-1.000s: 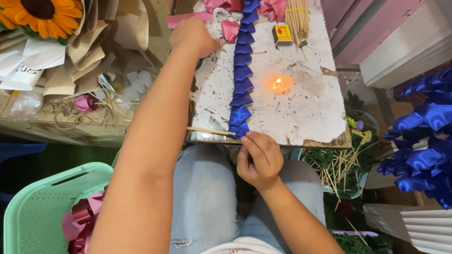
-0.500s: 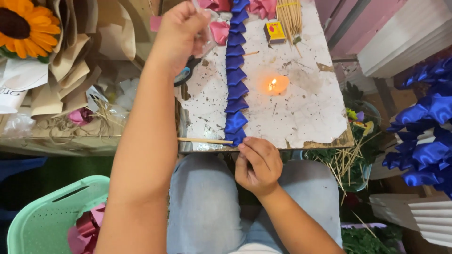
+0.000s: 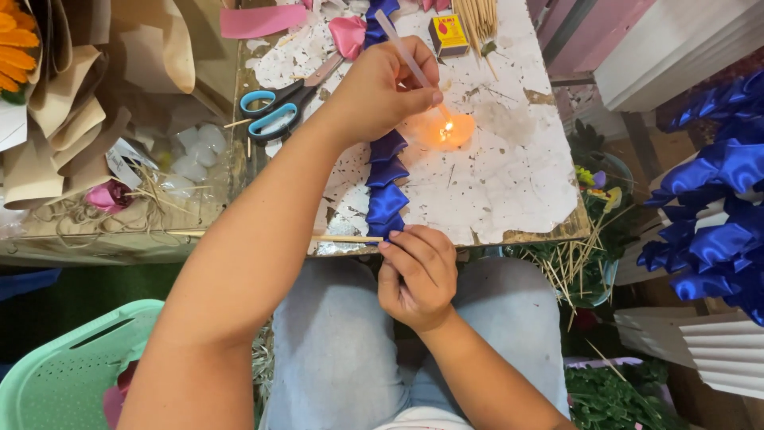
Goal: Making a decorative rose by folding blue ribbon and sealing the edges with a candle flame.
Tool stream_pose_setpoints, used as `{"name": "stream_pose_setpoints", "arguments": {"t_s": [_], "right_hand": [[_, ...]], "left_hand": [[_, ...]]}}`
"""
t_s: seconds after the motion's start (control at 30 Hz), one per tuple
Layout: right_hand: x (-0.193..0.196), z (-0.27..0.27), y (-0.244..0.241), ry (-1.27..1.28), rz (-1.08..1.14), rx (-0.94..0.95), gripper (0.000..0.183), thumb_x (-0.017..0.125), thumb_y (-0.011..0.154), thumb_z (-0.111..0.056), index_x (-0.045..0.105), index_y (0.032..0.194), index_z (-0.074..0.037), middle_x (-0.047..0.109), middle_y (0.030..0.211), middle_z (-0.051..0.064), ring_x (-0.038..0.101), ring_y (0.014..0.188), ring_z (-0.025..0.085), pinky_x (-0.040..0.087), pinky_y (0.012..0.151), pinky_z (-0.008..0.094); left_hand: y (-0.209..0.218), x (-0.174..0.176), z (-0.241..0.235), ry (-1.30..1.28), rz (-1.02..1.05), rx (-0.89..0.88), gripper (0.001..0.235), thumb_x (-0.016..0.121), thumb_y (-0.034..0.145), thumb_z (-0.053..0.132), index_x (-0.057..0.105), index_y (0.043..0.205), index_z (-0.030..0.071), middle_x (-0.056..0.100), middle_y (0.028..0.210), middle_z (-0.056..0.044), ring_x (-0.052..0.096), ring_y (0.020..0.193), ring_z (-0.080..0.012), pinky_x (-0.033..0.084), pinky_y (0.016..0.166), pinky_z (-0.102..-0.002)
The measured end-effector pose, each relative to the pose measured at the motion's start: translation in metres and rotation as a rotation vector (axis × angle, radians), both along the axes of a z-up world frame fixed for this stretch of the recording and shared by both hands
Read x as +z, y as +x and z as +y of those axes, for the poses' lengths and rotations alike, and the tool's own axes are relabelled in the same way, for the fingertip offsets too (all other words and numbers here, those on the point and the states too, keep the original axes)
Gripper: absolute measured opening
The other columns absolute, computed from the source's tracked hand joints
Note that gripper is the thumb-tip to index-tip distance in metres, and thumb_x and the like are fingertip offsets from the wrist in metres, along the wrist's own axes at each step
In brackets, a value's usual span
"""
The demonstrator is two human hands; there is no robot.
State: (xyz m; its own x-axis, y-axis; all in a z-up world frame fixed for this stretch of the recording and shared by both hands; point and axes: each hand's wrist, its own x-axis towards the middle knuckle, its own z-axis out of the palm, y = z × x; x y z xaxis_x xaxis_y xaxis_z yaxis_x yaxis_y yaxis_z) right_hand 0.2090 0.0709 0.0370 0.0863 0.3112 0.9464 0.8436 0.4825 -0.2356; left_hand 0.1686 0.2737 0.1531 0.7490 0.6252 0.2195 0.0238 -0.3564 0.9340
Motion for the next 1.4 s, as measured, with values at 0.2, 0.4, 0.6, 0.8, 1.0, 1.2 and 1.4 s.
{"name": "stream_pose_setpoints", "arguments": {"t_s": [0.2, 0.4, 0.6, 0.8, 1.0, 1.2, 1.4], "right_hand": [[0.004, -0.003, 0.000, -0.031, -0.012, 0.019, 0.018, 0.060, 0.084, 0.009, 0.071, 0.094, -0.002, 0.072, 0.096, 0.013, 0.071, 0.097, 0.036, 0.059, 0.085, 0.041], [0.001, -0.003, 0.002, -0.036, -0.022, 0.036, 0.019, 0.060, 0.085, 0.008, 0.072, 0.094, -0.003, 0.072, 0.098, 0.012, 0.072, 0.097, 0.033, 0.059, 0.081, 0.040], [0.000, 0.000, 0.003, -0.022, -0.029, 0.038, 0.019, 0.060, 0.085, 0.007, 0.072, 0.094, -0.004, 0.072, 0.098, 0.011, 0.073, 0.096, 0.032, 0.058, 0.078, 0.039], [-0.002, -0.004, 0.005, -0.028, -0.044, 0.055, 0.020, 0.060, 0.085, 0.007, 0.072, 0.096, -0.003, 0.072, 0.099, 0.012, 0.072, 0.097, 0.033, 0.059, 0.080, 0.040], [-0.002, -0.002, 0.005, -0.026, -0.048, 0.061, 0.020, 0.060, 0.084, 0.008, 0.072, 0.095, -0.003, 0.072, 0.098, 0.012, 0.072, 0.096, 0.033, 0.059, 0.078, 0.040], [-0.006, -0.003, 0.006, -0.032, -0.051, 0.054, 0.022, 0.060, 0.083, 0.008, 0.072, 0.096, -0.005, 0.072, 0.099, 0.012, 0.072, 0.098, 0.032, 0.058, 0.079, 0.040], [-0.004, -0.003, 0.007, -0.031, -0.053, 0.054, 0.022, 0.060, 0.083, 0.008, 0.072, 0.096, -0.005, 0.073, 0.100, 0.012, 0.072, 0.098, 0.032, 0.058, 0.080, 0.039]], "left_hand": [[0.005, -0.011, 0.005, 0.037, 0.046, 0.020, 0.017, 0.075, 0.092, 0.010, 0.060, 0.092, 0.018, 0.068, 0.080, 0.003, 0.062, 0.072, -0.0064, 0.050, 0.066, -0.025], [0.004, -0.006, 0.003, 0.028, 0.078, 0.036, 0.017, 0.075, 0.094, 0.010, 0.060, 0.093, 0.018, 0.069, 0.080, 0.003, 0.062, 0.070, -0.0068, 0.050, 0.063, -0.025], [0.004, -0.009, 0.006, 0.050, 0.044, 0.032, 0.017, 0.075, 0.094, 0.011, 0.060, 0.093, 0.018, 0.069, 0.083, 0.003, 0.066, 0.077, -0.0064, 0.053, 0.069, -0.025], [0.004, -0.009, 0.004, 0.092, 0.032, 0.022, 0.019, 0.076, 0.094, 0.010, 0.059, 0.092, 0.018, 0.069, 0.084, 0.003, 0.067, 0.079, -0.0071, 0.055, 0.071, -0.025], [0.004, -0.009, 0.005, 0.065, 0.057, 0.042, 0.017, 0.077, 0.092, 0.013, 0.061, 0.092, 0.019, 0.070, 0.082, 0.004, 0.066, 0.077, -0.0065, 0.053, 0.069, -0.026], [0.005, -0.010, 0.005, 0.067, 0.064, 0.043, 0.018, 0.077, 0.093, 0.012, 0.060, 0.092, 0.019, 0.070, 0.082, 0.004, 0.067, 0.079, -0.0057, 0.052, 0.071, -0.025], [0.005, -0.009, 0.005, 0.063, 0.067, 0.049, 0.018, 0.077, 0.093, 0.012, 0.061, 0.093, 0.019, 0.070, 0.082, 0.004, 0.066, 0.077, -0.0053, 0.052, 0.069, -0.024]]}}
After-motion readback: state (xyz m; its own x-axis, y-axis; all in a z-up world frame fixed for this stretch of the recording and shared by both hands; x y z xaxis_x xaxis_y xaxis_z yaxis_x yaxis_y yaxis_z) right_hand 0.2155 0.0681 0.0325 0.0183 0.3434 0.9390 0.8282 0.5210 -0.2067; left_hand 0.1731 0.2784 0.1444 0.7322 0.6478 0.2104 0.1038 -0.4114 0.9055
